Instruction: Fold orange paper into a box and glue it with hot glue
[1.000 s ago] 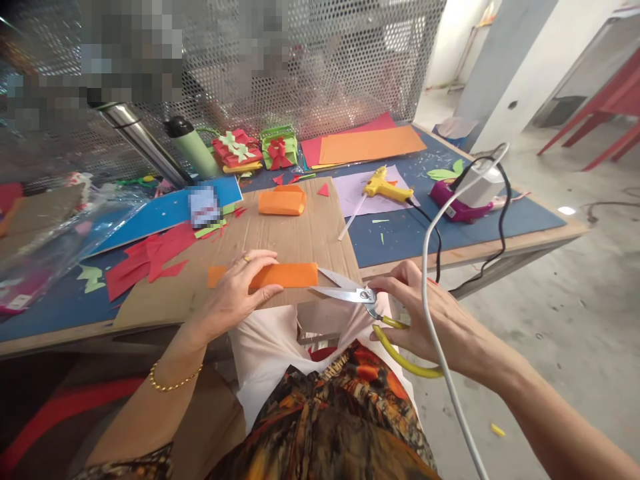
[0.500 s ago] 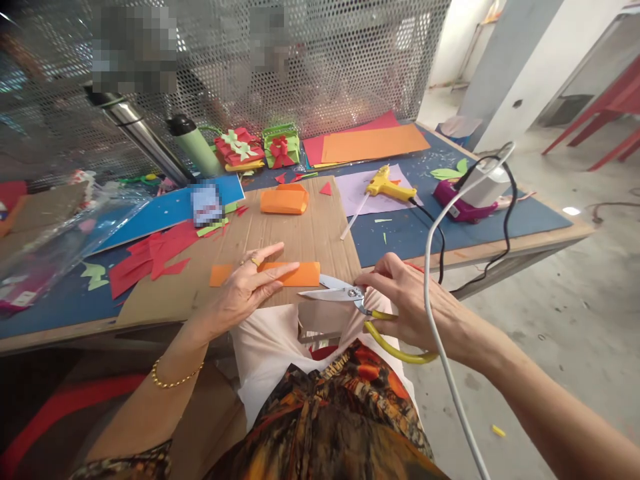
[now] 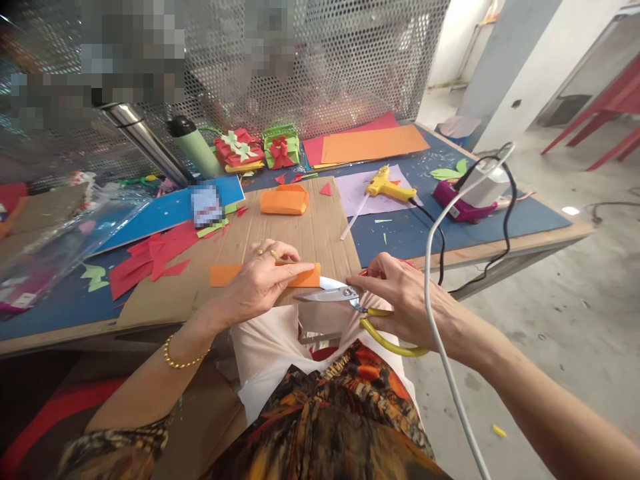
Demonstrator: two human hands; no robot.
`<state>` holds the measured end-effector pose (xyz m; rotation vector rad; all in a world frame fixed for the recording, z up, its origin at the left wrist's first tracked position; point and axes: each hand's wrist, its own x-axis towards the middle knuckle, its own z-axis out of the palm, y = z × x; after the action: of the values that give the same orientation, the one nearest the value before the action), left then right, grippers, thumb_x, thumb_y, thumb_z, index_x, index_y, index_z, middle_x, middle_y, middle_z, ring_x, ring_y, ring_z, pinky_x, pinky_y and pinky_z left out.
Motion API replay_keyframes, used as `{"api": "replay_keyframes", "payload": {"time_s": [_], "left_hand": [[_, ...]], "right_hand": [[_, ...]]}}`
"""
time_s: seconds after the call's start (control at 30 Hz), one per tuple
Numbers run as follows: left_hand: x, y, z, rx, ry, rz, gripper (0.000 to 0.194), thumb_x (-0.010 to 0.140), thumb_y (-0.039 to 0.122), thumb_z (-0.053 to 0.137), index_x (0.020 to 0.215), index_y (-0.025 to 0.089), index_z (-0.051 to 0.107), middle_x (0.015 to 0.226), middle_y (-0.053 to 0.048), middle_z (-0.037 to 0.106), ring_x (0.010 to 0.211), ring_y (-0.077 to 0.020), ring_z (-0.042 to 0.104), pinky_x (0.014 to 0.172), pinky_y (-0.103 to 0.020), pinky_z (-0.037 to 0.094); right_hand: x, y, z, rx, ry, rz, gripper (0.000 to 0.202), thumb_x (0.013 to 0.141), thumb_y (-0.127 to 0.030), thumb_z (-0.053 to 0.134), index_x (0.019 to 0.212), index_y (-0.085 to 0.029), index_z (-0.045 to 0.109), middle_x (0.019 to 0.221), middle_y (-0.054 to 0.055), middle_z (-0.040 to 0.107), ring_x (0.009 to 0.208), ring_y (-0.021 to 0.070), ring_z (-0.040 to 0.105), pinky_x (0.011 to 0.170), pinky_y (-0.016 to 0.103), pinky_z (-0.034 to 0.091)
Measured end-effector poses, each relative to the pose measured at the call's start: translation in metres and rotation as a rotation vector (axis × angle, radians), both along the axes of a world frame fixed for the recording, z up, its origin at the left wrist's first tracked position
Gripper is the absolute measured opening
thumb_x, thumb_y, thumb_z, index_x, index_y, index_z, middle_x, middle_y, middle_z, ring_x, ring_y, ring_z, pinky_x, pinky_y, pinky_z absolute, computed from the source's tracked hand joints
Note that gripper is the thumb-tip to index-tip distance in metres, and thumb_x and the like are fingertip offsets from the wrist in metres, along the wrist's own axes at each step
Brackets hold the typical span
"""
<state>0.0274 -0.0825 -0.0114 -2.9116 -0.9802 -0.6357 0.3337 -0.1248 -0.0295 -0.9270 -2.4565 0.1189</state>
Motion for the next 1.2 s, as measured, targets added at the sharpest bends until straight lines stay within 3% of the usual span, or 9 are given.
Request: {"api": "replay_keyframes", "payload": {"time_s": [0.1, 0.23, 0.37, 0.63, 1.03, 1.2], "left_hand": [[0.006, 0.010, 0.004, -0.119, 0.029, -0.070, 0.036, 0.103, 0.017, 0.045, 0.121, 0.024, 0.076, 0.101, -0.009, 0.065, 0.093, -0.0201, 0.057, 0.087, -0.039, 0.044], [0.005, 0.018, 0.003, -0.295, -0.086, -0.106, 0.040, 0.101, 0.011, 0.041, 0.120, 0.020, 0.076, 0.100, -0.009, 0.062, 0.096, -0.0184, 0.058, 0.087, -0.035, 0.049], [0.001, 0.022, -0.003, -0.381, -0.144, -0.096, 0.041, 0.100, 0.011, 0.044, 0.121, 0.024, 0.076, 0.100, -0.007, 0.058, 0.095, -0.0166, 0.058, 0.090, -0.035, 0.052], [-0.001, 0.027, -0.007, -0.430, -0.135, -0.104, 0.044, 0.103, 0.012, 0.040, 0.126, 0.028, 0.074, 0.098, -0.005, 0.055, 0.096, -0.0159, 0.056, 0.094, -0.036, 0.051], [-0.001, 0.027, -0.005, -0.467, -0.118, -0.105, 0.045, 0.101, 0.010, 0.040, 0.127, 0.026, 0.073, 0.099, -0.006, 0.053, 0.095, -0.0153, 0.054, 0.095, -0.036, 0.050], [-0.002, 0.029, -0.001, -0.517, -0.096, -0.099, 0.044, 0.104, 0.015, 0.038, 0.128, 0.029, 0.073, 0.100, -0.006, 0.053, 0.095, -0.0156, 0.054, 0.096, -0.036, 0.049]], "right_hand": [[-0.001, -0.001, 0.001, -0.011, -0.001, -0.005, 0.039, 0.088, -0.019, 0.067, 0.127, -0.018, 0.070, 0.098, 0.010, 0.059, 0.077, 0.0185, 0.063, 0.065, 0.031, 0.052], [0.002, -0.002, -0.001, -0.006, -0.021, -0.030, 0.042, 0.089, -0.020, 0.067, 0.130, -0.021, 0.070, 0.100, 0.011, 0.063, 0.079, 0.0197, 0.064, 0.066, 0.031, 0.052], [0.008, 0.000, -0.004, 0.000, -0.064, -0.019, 0.049, 0.091, -0.029, 0.070, 0.139, -0.029, 0.065, 0.108, 0.011, 0.070, 0.084, 0.0217, 0.067, 0.068, 0.031, 0.051], [0.005, 0.003, -0.003, 0.012, -0.070, -0.048, 0.045, 0.091, -0.024, 0.066, 0.135, -0.031, 0.068, 0.103, 0.007, 0.071, 0.072, 0.0161, 0.064, 0.063, 0.028, 0.046], [0.013, -0.007, -0.002, -0.164, -0.037, -0.035, 0.050, 0.091, -0.032, 0.069, 0.140, -0.036, 0.064, 0.113, 0.007, 0.071, 0.088, 0.0193, 0.069, 0.067, 0.028, 0.054], [0.004, 0.000, 0.002, -0.114, -0.018, -0.019, 0.045, 0.091, -0.030, 0.068, 0.136, -0.030, 0.068, 0.108, 0.009, 0.071, 0.082, 0.0190, 0.068, 0.067, 0.029, 0.054]]}}
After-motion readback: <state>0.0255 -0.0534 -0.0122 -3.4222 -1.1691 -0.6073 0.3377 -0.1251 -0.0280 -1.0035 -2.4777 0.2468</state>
